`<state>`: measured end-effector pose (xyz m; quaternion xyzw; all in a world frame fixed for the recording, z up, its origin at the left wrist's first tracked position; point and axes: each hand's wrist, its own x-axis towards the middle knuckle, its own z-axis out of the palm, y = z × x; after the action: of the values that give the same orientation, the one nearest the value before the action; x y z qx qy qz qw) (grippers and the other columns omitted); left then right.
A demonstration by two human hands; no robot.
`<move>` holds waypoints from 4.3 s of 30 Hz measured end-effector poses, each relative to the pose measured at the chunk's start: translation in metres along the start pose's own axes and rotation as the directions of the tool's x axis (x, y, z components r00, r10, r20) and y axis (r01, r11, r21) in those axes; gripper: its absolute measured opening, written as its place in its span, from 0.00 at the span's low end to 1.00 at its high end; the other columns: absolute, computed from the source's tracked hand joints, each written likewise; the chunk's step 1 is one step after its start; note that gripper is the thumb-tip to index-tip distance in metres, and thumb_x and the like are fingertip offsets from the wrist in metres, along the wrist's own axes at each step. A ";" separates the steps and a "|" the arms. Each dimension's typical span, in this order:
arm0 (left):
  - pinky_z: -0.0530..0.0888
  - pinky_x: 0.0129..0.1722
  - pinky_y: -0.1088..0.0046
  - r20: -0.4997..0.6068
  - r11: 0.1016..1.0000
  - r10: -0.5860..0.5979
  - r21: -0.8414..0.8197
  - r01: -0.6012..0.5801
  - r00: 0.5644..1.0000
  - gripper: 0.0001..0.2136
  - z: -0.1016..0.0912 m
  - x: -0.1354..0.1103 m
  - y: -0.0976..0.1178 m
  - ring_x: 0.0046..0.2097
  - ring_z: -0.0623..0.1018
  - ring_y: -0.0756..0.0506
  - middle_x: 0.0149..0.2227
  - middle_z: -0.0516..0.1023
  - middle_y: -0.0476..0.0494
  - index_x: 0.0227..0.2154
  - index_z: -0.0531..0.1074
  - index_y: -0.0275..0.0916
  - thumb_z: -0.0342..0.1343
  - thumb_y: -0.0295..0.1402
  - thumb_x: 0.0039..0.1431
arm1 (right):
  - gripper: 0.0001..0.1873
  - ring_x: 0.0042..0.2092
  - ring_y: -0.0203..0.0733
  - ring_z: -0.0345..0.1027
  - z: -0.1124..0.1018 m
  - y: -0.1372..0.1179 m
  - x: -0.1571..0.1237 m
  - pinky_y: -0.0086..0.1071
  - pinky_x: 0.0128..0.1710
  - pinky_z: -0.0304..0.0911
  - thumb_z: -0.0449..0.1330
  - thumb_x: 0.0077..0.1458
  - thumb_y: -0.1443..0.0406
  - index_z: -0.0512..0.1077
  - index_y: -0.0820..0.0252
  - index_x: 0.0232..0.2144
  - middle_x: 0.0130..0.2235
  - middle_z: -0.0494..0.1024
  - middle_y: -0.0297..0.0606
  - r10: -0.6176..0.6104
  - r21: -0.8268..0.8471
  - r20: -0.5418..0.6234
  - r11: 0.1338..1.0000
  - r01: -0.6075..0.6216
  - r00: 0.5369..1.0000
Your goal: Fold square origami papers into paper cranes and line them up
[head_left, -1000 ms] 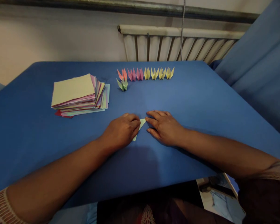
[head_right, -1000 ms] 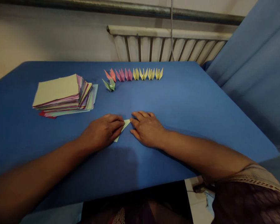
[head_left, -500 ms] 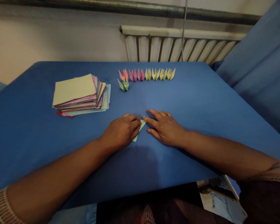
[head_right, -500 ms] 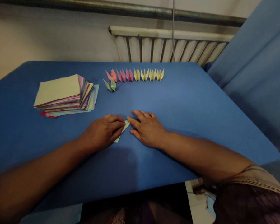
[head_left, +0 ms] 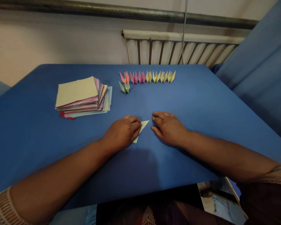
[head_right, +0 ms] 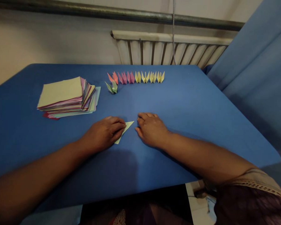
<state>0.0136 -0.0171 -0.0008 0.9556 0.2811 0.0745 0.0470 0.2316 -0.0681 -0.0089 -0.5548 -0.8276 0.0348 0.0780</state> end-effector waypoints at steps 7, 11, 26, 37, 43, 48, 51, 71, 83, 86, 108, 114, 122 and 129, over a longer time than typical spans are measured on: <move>0.73 0.45 0.65 -0.031 0.999 0.014 -0.042 -0.015 0.999 0.13 0.002 -0.001 -0.003 0.43 0.75 0.43 0.43 0.78 0.41 0.41 0.77 0.37 0.47 0.33 0.67 | 0.27 0.67 0.53 0.50 0.009 0.001 0.000 0.52 0.61 0.53 0.50 0.66 0.57 0.60 0.56 0.64 0.68 0.56 0.46 -0.165 0.059 0.009 0.985 0.164 0.986; 0.73 0.47 0.65 -0.029 0.997 0.006 -0.082 -0.008 1.000 0.12 0.001 -0.003 -0.005 0.46 0.76 0.43 0.45 0.78 0.41 0.41 0.77 0.37 0.48 0.32 0.66 | 0.28 0.67 0.53 0.50 0.008 -0.001 -0.002 0.50 0.62 0.52 0.47 0.67 0.55 0.60 0.59 0.64 0.68 0.58 0.44 -0.181 0.052 0.061 0.983 0.179 0.982; 0.72 0.48 0.65 -0.028 0.991 0.027 -0.134 -0.031 0.999 0.12 -0.002 -0.008 -0.010 0.46 0.76 0.44 0.46 0.78 0.41 0.43 0.77 0.37 0.49 0.32 0.65 | 0.29 0.66 0.53 0.52 0.006 -0.001 -0.001 0.50 0.62 0.52 0.48 0.66 0.55 0.58 0.62 0.65 0.68 0.57 0.49 -0.168 0.058 0.037 0.984 0.166 0.985; 0.71 0.50 0.64 -0.026 0.988 0.032 -0.148 -0.035 0.999 0.11 -0.003 -0.009 -0.010 0.46 0.76 0.44 0.46 0.78 0.41 0.43 0.76 0.37 0.49 0.31 0.65 | 0.30 0.65 0.54 0.55 0.004 -0.001 0.000 0.49 0.62 0.54 0.48 0.66 0.54 0.62 0.68 0.62 0.65 0.62 0.52 -0.068 0.045 0.042 0.997 0.066 0.997; 0.70 0.51 0.63 -0.001 0.985 0.011 -0.172 -0.011 1.000 0.10 -0.002 -0.009 -0.010 0.47 0.75 0.43 0.46 0.76 0.41 0.44 0.74 0.37 0.49 0.31 0.65 | 0.28 0.63 0.55 0.57 0.007 0.003 0.000 0.49 0.61 0.55 0.50 0.65 0.56 0.63 0.69 0.61 0.64 0.63 0.54 -0.055 0.072 0.004 0.996 0.055 0.998; 0.72 0.48 0.64 0.011 0.953 -0.133 -0.273 0.131 0.991 0.14 -0.002 -0.008 -0.010 0.45 0.74 0.44 0.46 0.73 0.41 0.49 0.68 0.38 0.54 0.34 0.61 | 0.23 0.64 0.52 0.56 0.011 0.005 0.000 0.50 0.61 0.54 0.52 0.65 0.61 0.65 0.59 0.61 0.64 0.62 0.49 -0.196 0.124 -0.045 0.972 0.200 0.980; 0.73 0.46 0.65 0.006 0.941 -0.173 -0.295 0.167 0.985 0.13 0.000 -0.008 -0.012 0.42 0.74 0.45 0.45 0.71 0.42 0.47 0.68 0.39 0.54 0.37 0.61 | 0.20 0.64 0.51 0.56 0.012 0.004 0.000 0.51 0.61 0.53 0.49 0.67 0.62 0.69 0.56 0.58 0.65 0.62 0.47 -0.241 0.130 -0.039 0.961 0.245 0.970; 0.73 0.41 0.67 -0.014 0.993 -0.111 0.031 0.111 0.994 0.11 0.004 0.005 0.000 0.42 0.76 0.43 0.40 0.76 0.40 0.39 0.75 0.35 0.47 0.32 0.67 | 0.22 0.65 0.52 0.55 0.011 -0.002 0.000 0.49 0.62 0.55 0.48 0.66 0.63 0.67 0.60 0.59 0.65 0.62 0.46 -0.206 0.118 0.009 0.972 0.204 0.979; 0.72 0.43 0.66 -0.014 1.000 -0.015 -0.025 0.015 1.000 0.13 0.001 -0.004 -0.002 0.43 0.74 0.44 0.42 0.77 0.42 0.41 0.76 0.37 0.46 0.34 0.68 | 0.23 0.64 0.52 0.55 0.010 0.000 -0.001 0.49 0.61 0.55 0.51 0.65 0.62 0.67 0.61 0.59 0.65 0.62 0.49 -0.171 0.144 -0.078 0.973 0.180 0.982; 0.72 0.42 0.66 -0.016 1.000 -0.017 -0.023 0.016 1.000 0.14 0.001 -0.003 -0.002 0.42 0.74 0.44 0.41 0.77 0.41 0.41 0.76 0.37 0.46 0.34 0.68 | 0.30 0.68 0.58 0.47 0.011 -0.003 -0.002 0.54 0.62 0.51 0.51 0.65 0.54 0.60 0.59 0.65 0.69 0.54 0.51 -0.182 0.090 -0.016 0.979 0.183 0.983; 0.70 0.44 0.67 0.026 0.994 -0.045 -0.096 0.047 0.999 0.12 -0.004 -0.005 -0.002 0.42 0.73 0.44 0.40 0.75 0.42 0.39 0.75 0.37 0.46 0.32 0.67 | 0.32 0.66 0.55 0.51 0.007 -0.007 -0.003 0.52 0.62 0.51 0.48 0.65 0.51 0.60 0.63 0.64 0.67 0.58 0.49 -0.113 0.062 0.059 0.992 0.109 0.992; 0.70 0.43 0.68 0.012 0.988 -0.097 -0.120 0.098 0.995 0.10 -0.005 -0.004 -0.003 0.40 0.74 0.45 0.37 0.75 0.41 0.36 0.74 0.36 0.47 0.31 0.65 | 0.33 0.65 0.55 0.55 0.008 -0.004 -0.001 0.50 0.62 0.52 0.49 0.65 0.51 0.62 0.70 0.62 0.65 0.61 0.54 -0.050 0.063 0.041 0.997 0.047 0.998; 0.71 0.43 0.69 -0.016 0.983 -0.068 -0.172 0.065 0.998 0.09 -0.006 -0.003 -0.005 0.39 0.75 0.45 0.36 0.76 0.42 0.33 0.76 0.37 0.50 0.30 0.63 | 0.31 0.66 0.53 0.52 0.010 -0.020 0.005 0.50 0.62 0.52 0.48 0.65 0.51 0.62 0.65 0.63 0.66 0.60 0.50 -0.136 0.073 0.012 0.988 0.135 0.991; 0.71 0.48 0.68 0.017 0.980 -0.034 -0.197 0.036 0.999 0.11 -0.010 -0.010 -0.006 0.44 0.76 0.45 0.44 0.77 0.41 0.41 0.77 0.38 0.50 0.29 0.61 | 0.23 0.61 0.57 0.60 0.005 -0.030 0.011 0.50 0.58 0.55 0.47 0.66 0.60 0.71 0.70 0.53 0.62 0.66 0.55 0.038 -0.056 -0.046 0.998 -0.040 0.998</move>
<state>0.0001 -0.0173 0.0071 0.9416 0.2887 0.0949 0.1448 0.1990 -0.0690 -0.0080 -0.5734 -0.8153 0.0002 0.0800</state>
